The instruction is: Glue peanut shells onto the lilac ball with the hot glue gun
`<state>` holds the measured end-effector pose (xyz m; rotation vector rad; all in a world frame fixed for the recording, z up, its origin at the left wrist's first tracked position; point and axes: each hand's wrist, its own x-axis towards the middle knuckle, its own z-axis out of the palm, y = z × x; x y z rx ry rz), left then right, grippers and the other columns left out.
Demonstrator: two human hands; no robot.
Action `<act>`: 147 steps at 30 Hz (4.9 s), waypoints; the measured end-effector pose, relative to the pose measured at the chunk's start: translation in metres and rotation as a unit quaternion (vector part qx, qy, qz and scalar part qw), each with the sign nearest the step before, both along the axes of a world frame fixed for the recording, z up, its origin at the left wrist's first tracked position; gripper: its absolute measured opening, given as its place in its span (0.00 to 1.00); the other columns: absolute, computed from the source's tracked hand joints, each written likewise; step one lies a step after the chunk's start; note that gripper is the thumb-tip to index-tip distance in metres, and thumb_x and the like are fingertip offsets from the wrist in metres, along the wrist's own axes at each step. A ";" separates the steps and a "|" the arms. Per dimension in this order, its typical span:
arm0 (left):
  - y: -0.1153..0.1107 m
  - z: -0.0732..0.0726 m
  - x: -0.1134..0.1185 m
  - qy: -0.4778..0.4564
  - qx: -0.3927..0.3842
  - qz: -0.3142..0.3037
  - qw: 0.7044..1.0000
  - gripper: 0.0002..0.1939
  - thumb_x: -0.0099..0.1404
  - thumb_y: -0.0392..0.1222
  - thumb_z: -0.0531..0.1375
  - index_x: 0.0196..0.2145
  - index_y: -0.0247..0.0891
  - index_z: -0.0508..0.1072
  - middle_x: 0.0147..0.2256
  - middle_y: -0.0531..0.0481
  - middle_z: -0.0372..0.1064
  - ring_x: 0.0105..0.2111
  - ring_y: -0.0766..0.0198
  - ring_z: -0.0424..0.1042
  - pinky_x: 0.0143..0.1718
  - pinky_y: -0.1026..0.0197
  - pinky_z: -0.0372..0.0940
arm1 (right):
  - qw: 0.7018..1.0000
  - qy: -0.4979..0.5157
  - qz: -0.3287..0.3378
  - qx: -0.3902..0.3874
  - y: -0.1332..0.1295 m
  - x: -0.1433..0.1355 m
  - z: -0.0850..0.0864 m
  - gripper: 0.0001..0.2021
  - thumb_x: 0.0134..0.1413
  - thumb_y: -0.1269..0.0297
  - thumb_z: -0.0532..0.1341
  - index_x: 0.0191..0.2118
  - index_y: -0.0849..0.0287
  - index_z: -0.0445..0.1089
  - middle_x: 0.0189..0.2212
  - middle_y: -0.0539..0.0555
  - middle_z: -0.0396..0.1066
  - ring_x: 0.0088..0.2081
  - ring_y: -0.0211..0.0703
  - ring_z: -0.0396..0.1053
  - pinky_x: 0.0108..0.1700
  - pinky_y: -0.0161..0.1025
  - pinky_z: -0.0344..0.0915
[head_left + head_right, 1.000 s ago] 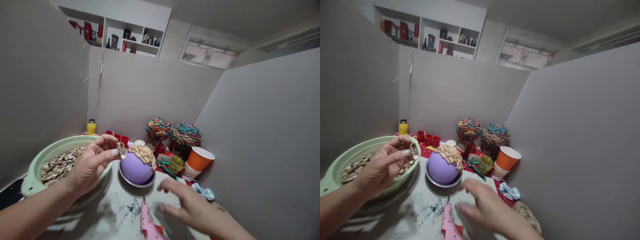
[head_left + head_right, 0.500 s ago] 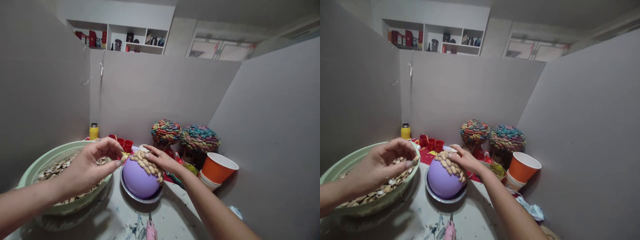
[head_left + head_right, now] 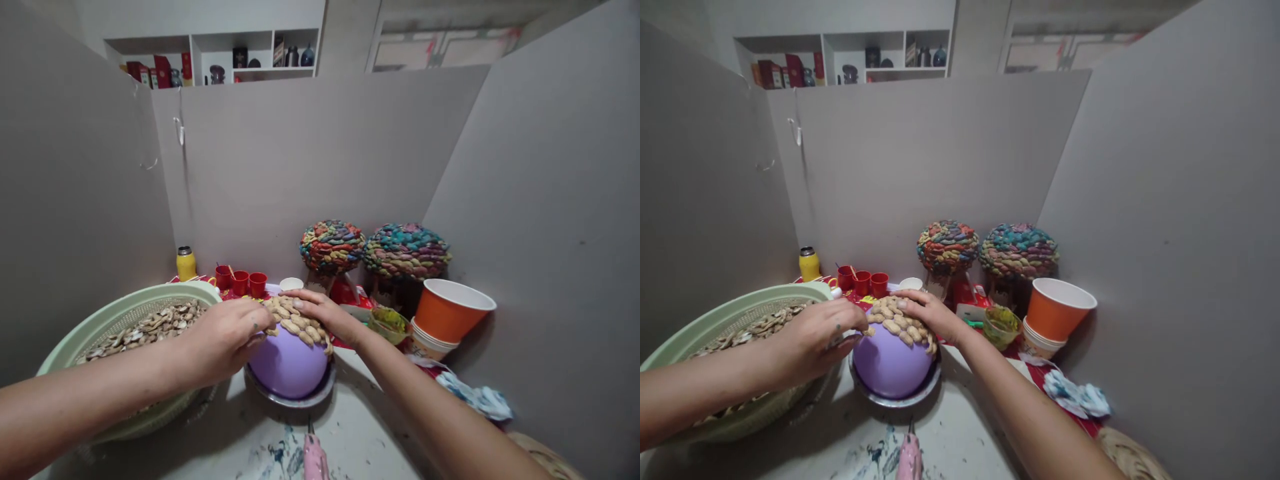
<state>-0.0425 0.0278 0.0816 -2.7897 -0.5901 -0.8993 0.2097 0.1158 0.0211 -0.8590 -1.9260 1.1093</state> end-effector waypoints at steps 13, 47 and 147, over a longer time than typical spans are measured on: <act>0.009 -0.009 0.017 0.050 0.106 0.001 0.993 0.08 0.68 0.30 0.48 0.38 0.36 0.65 0.28 0.48 0.69 0.27 0.63 0.66 0.29 0.62 0.61 | 1.000 0.008 -0.013 0.005 -0.004 -0.004 0.006 0.25 0.50 0.44 0.64 0.48 0.55 0.76 0.51 0.57 0.73 0.55 0.58 0.66 0.59 0.53 0.59; 0.003 -0.011 0.022 0.056 0.102 -0.021 0.993 0.09 0.66 0.31 0.52 0.41 0.32 0.71 0.33 0.41 0.74 0.30 0.60 0.73 0.29 0.60 0.69 | 1.000 0.016 -0.002 0.015 -0.005 -0.002 0.003 0.24 0.52 0.45 0.63 0.49 0.55 0.74 0.50 0.56 0.73 0.54 0.57 0.67 0.58 0.53 0.60; -0.001 -0.100 0.050 -0.359 -0.319 0.164 0.862 0.29 0.69 0.55 0.52 0.64 0.42 0.59 0.65 0.43 0.54 0.66 0.52 0.50 0.66 0.43 0.45 | 0.920 -0.172 -0.202 0.288 -0.088 -0.010 -0.023 0.31 0.63 0.53 0.57 0.67 0.56 0.50 0.64 0.63 0.56 0.65 0.55 0.54 0.63 0.58 0.56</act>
